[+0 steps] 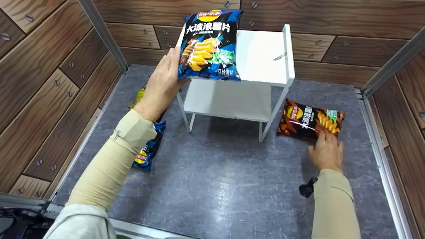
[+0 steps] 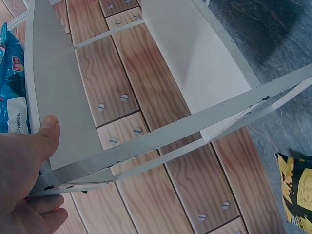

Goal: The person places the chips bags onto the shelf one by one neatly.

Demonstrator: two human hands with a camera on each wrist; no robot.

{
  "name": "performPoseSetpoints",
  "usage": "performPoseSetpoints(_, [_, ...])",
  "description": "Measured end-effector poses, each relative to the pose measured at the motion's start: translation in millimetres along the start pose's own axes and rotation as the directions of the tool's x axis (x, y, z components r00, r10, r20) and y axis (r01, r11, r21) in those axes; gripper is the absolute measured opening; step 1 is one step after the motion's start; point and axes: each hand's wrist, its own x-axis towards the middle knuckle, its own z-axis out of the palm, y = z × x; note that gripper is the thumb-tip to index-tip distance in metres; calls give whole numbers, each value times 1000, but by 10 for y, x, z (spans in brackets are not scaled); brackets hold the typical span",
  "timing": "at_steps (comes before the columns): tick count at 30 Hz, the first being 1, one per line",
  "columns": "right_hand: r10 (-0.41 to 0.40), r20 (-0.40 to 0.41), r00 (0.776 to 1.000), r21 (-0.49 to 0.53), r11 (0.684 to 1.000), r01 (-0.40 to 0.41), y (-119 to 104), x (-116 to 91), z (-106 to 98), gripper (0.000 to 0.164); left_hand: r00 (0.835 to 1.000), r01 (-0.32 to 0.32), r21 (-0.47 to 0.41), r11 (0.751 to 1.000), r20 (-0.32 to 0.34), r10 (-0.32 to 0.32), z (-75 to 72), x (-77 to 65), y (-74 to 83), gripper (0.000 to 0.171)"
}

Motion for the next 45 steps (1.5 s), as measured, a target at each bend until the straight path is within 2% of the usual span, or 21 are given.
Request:
performPoseSetpoints(4, [-56, -126, 990, -12, 998, 55, -83, -62, 112, 59, 1000, 3, -2, 1000, 1, -3, 0, -9, -1, 77])
performPoseSetpoints(8, [-120, -237, 964, -20, 993, 119, -191, -105, 205, 50, 1000, 1, -1, 1000, 3, -1, -2, -10, 1, 76])
performPoseSetpoints(14, [-175, -249, 953, -23, 984, 175, -370, -160, 310, 54, 1000, 0, -2, 1000, 9, 0, -9, -5, 4, 77])
performPoseSetpoints(15, [-194, -262, 945, -29, 981, 193, -398, -173, 332, 54, 1000, 1, -4, 1000, 11, -1, -10, -6, 5, 78])
performPoseSetpoints(18, [-274, -341, 899, -52, 961, 273, -479, -193, 404, 49, 1000, 4, -10, 1000, 12, -4, -8, -5, 4, 78])
performPoseSetpoints(21, [-357, -424, 833, -81, 930, 357, -545, -196, 481, 44, 1000, 9, -10, 1000, 13, -9, -4, -4, 4, 79])
performPoseSetpoints(23, [-393, -453, 800, -90, 913, 397, -590, -200, 521, 44, 1000, 10, -9, 1000, 12, -10, -1, -3, 4, 79])
performPoseSetpoints(26, [-433, -461, 775, -99, 893, 439, -646, -199, 582, 44, 1000, 10, -14, 1000, 8, -9, 1, -5, 6, 79])
performPoseSetpoints(29, [-463, -409, 786, -88, 878, 471, -713, -209, 583, 46, 1000, 6, -13, 1000, 3, -6, 3, -9, 8, 79])
performPoseSetpoints(32, [-457, -341, 822, -46, 881, 471, -762, -196, 535, 50, 1000, 5, -12, 1000, 2, -5, 2, -13, 7, 79])
performPoseSetpoints(35, [-408, -273, 871, 2, 905, 424, -753, -155, 466, 61, 1000, 9, -15, 1000, 9, -9, 4, -9, 7, 79])
performPoseSetpoints(40, [-280, -107, 954, 71, 955, 288, -633, -94, 425, 96, 1000, 14, -10, 1000, 16, -14, 11, -4, 3, 80])
performPoseSetpoints(42, [-241, -42, 970, 73, 967, 244, -596, -77, 428, 107, 1000, 11, -8, 1000, 13, -11, 11, -3, 4, 79])
performPoseSetpoints(45, [-211, 20, 977, 49, 976, 210, -559, -44, 433, 117, 1000, 7, -8, 1000, 12, -7, 7, 2, 8, 79])
